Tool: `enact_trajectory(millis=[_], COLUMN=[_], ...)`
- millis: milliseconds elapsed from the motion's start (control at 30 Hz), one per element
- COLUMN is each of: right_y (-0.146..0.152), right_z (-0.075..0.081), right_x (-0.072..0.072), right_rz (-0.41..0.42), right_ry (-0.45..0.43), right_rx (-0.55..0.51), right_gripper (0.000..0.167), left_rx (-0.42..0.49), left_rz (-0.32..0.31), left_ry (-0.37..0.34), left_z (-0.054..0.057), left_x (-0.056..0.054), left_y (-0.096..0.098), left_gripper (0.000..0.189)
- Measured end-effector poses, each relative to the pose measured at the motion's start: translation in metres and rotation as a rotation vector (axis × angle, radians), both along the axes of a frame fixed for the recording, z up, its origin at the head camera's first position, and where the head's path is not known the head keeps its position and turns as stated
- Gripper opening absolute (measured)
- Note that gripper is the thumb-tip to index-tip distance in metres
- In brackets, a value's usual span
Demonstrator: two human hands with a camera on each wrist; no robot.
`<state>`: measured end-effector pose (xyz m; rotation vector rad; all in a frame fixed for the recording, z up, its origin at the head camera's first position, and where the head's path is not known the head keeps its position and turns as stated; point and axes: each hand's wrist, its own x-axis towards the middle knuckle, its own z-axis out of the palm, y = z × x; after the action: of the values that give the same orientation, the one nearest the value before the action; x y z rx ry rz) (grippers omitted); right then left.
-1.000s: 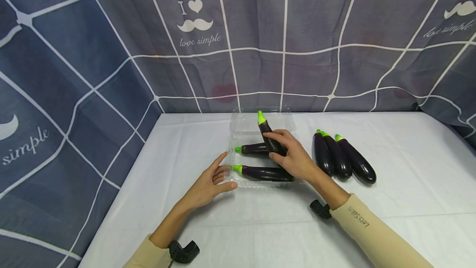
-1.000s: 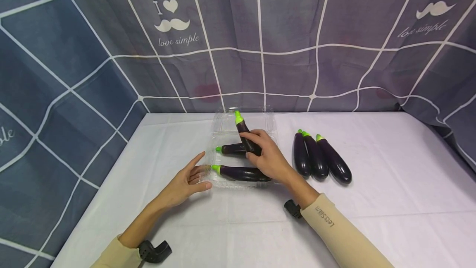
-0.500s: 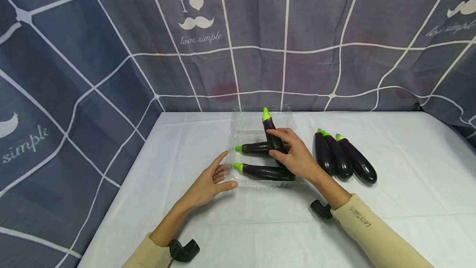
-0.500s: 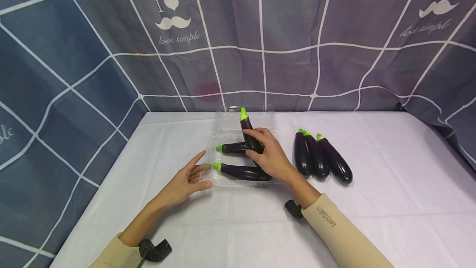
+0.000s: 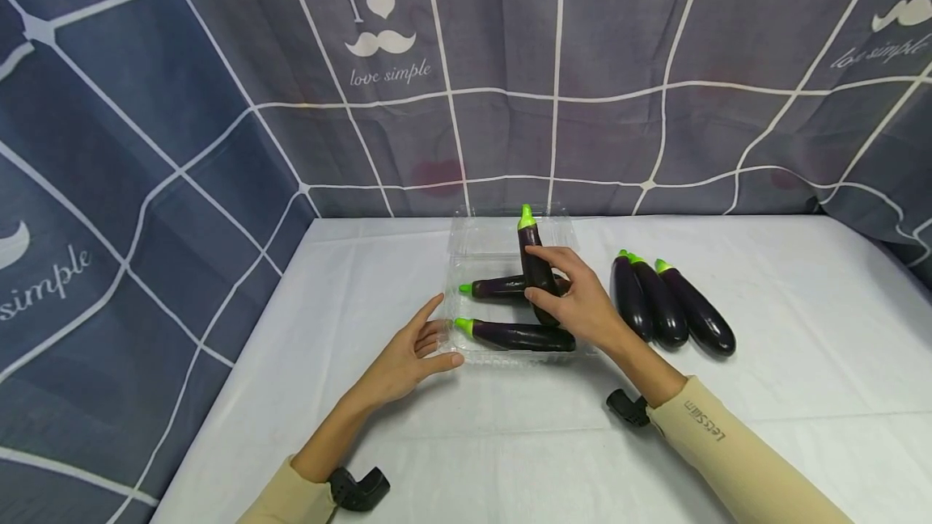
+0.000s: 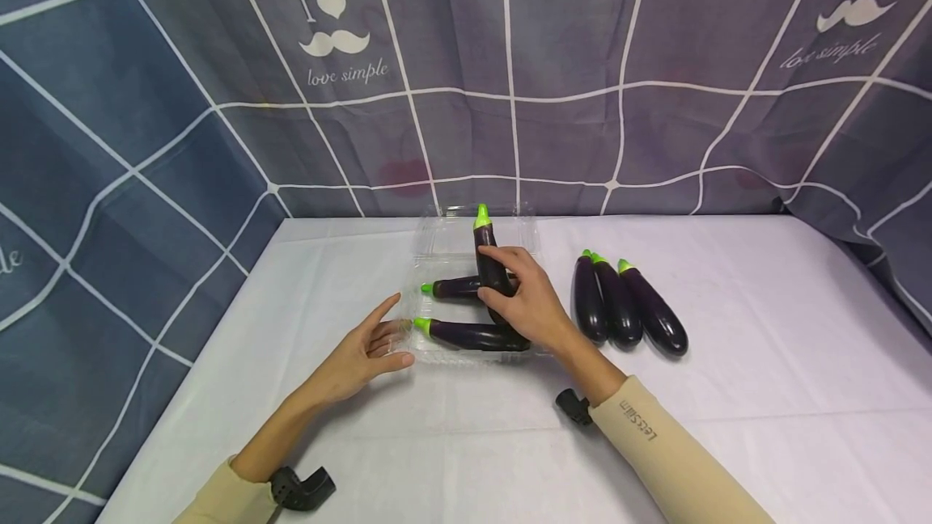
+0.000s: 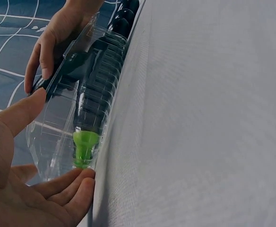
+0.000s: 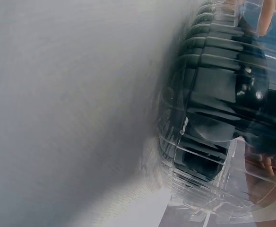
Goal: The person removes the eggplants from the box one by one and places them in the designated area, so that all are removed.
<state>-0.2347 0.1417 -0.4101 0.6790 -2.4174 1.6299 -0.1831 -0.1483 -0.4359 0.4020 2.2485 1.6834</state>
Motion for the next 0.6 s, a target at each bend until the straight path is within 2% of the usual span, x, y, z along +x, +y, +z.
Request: enact_trajectory(millis=[600], right_y=[0.004], right_z=[0.011], right_x=[0.007], right_rz=[-0.017], right_ry=[-0.049], right_rx=[-0.014], right_gripper=[0.058], left_rx=[-0.012], left_rz=[0.006], left_ry=[-0.009], left_z=[0.003], left_x=[0.0], left_y=[0.001], left_gripper=[0.097])
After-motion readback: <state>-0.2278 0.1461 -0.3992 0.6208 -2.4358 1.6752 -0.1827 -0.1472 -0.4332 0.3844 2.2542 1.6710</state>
